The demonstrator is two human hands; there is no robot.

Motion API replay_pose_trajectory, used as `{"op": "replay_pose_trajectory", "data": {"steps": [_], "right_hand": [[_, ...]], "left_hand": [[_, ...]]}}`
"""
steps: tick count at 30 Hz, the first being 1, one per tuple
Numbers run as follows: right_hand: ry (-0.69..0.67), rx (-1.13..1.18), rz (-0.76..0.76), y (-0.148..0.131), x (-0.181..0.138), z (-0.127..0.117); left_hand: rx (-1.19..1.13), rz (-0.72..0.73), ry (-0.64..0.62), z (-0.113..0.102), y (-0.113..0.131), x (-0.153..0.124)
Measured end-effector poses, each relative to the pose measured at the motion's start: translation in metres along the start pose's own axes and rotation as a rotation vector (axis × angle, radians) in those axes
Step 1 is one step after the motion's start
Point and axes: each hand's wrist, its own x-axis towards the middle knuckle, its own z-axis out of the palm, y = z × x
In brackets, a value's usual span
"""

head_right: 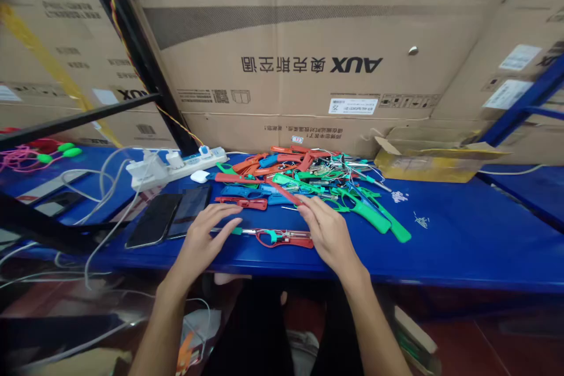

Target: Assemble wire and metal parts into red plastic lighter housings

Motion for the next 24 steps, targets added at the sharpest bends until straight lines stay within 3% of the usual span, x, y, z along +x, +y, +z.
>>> {"op": "replay_pose_trajectory", "data": {"steps": [4, 10, 24], "right_hand": [[-0.123, -0.085, -0.113, 0.012, -0.017, 0.012], [-0.179, -0.065, -0.154, 0.014, -0.023, 0.014], [-0.292, -0.114, -0.159, 0.013, -0.022, 0.017]], "left_hand": [[-0.021, -0.075, -0.038, 0.01, 0.002, -0.001], [-0.007, -0.01, -0.205, 0.015, 0.005, -0.004], [0.073, 0.066, -0.207, 0.018, 0.001, -0.007]]}}
